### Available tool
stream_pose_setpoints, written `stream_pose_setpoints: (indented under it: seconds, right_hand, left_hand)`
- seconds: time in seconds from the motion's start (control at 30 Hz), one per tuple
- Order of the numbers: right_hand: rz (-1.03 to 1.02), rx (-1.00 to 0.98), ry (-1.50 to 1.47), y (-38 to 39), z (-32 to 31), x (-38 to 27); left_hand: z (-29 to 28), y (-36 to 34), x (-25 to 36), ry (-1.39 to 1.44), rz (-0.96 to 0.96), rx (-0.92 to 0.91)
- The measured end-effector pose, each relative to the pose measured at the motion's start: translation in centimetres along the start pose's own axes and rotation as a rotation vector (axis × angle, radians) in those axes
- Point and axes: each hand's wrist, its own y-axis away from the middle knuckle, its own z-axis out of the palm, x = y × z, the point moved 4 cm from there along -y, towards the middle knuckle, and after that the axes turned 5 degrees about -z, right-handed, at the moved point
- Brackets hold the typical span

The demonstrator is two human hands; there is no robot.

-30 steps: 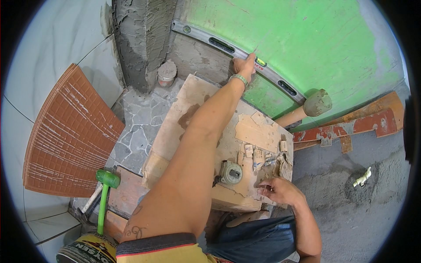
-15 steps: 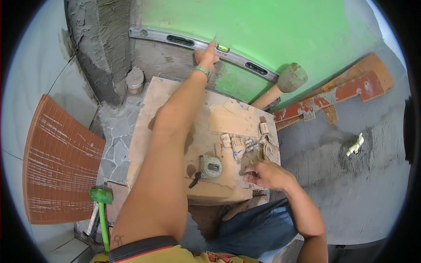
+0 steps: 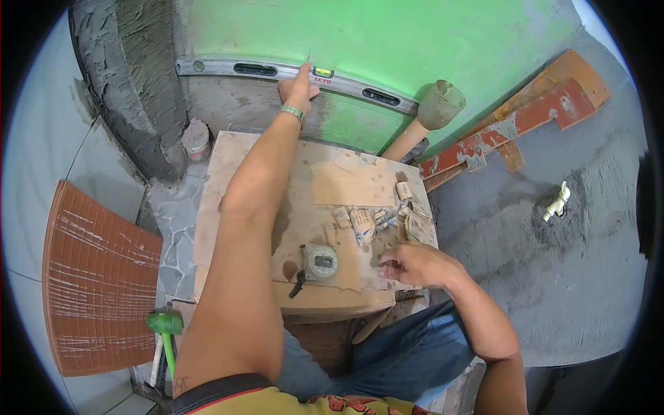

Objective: The person uses a level, tape measure, and pencil to mark locations on a wall for plumbing installation, checking the alignment of a spirit level and a pipe segment.

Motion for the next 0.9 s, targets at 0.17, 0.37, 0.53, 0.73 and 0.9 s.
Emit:
stream_pose_setpoints:
  seconds: [0.17, 0.37, 0.53, 0.73, 0.9]
  right_hand:
    - [-0.004, 0.026, 0.012, -0.3, 0.3, 0.5]
    - [-0.021, 0.011, -0.018, -0.3, 0.6, 1.0]
    - [-0.03, 0.028, -0.01, -0.4, 0.6, 1.2]
    - [-0.047, 0.021, -0.027, -0.8, 0.8, 1.0]
    - [-0.023, 0.016, -0.065, -0.6, 0.4, 0.9]
  left_hand:
    - [0.3, 0.8, 0.4, 0.01, 0.009, 0.007]
    - [0.6, 0.7, 0.4, 0.028, 0.024, 0.01]
    - [0.5, 0.8, 0.5, 0.044, 0.01, 0.021]
    - [0.0, 1.0, 0.7, 0.041, 0.017, 0.035]
    - [0.6, 0.5, 0.2, 0.042, 0.018, 0.028]
